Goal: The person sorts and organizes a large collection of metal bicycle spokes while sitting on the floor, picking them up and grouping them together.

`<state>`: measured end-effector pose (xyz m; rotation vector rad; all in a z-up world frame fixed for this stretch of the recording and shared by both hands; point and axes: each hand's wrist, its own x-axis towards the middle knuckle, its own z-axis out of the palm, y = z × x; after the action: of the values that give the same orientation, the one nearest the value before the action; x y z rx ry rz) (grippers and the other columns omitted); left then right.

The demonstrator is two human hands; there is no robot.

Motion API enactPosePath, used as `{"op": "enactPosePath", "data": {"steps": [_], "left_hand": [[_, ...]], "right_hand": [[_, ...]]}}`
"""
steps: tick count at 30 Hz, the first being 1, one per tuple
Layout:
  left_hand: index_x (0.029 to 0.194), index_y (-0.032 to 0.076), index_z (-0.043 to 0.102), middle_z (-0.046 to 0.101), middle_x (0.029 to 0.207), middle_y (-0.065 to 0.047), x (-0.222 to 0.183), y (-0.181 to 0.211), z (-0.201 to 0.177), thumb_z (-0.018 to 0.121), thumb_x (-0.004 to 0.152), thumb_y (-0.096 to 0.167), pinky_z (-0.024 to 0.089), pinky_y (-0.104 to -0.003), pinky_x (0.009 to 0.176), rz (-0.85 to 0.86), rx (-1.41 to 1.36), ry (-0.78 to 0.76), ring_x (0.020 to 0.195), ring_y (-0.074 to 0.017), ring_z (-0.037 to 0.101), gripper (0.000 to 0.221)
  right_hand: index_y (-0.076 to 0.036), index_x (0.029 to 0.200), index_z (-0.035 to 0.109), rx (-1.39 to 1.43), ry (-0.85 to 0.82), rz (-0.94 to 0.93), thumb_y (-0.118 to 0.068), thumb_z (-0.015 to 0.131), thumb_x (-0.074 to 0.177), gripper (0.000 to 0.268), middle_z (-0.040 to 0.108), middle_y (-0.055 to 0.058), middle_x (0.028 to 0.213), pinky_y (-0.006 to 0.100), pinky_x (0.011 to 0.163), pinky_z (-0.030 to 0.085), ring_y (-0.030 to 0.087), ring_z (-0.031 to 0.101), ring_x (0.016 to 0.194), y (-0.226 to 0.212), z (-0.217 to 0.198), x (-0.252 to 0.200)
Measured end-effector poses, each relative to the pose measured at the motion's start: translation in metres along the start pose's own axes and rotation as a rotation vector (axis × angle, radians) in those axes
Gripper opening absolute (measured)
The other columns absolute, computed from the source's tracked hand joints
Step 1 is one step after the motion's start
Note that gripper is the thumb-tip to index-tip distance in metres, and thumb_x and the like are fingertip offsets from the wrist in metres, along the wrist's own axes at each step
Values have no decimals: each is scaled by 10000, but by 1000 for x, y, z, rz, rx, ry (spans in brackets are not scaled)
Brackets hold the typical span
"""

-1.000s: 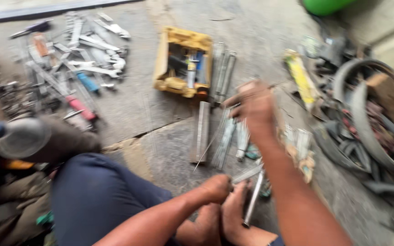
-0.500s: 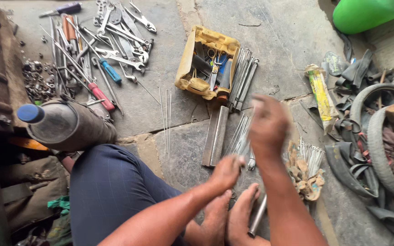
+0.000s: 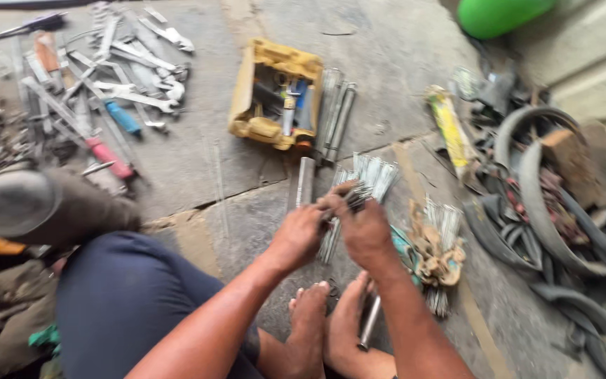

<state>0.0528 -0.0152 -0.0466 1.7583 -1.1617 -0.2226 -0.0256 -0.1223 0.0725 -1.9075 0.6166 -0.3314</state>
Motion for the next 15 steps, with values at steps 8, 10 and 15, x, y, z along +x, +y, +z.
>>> {"op": "enactPosePath", "data": {"steps": [8,10,15], "left_hand": [[1081,15,639,693,1089,-205,3,-1,-10,576,960,137,511,-532,866,-241,-56,-194,1014,-441,636,183],[1070,16,638,693,1079,-204,2,4,-11,563,967,150,512,-535,855,-243,-46,-165,1010,-439,637,185],[1104,25,637,690,1132,-202,9,21,-21,505,986,147,524,-538,816,-219,-59,-96,971,-437,649,216]], "right_hand": [[-55,1082,667,-65,-32,24,-223,601,1024,189,777,73,955,316,832,594,152,743,913,-13,14,-7],[-54,1093,664,-114,-11,-13,-219,590,1034,191,775,74,971,325,854,584,173,751,934,-15,11,-9],[-44,1129,627,-106,4,-100,-209,564,1049,194,764,77,1022,342,898,585,200,750,1009,-22,4,-13]]}}
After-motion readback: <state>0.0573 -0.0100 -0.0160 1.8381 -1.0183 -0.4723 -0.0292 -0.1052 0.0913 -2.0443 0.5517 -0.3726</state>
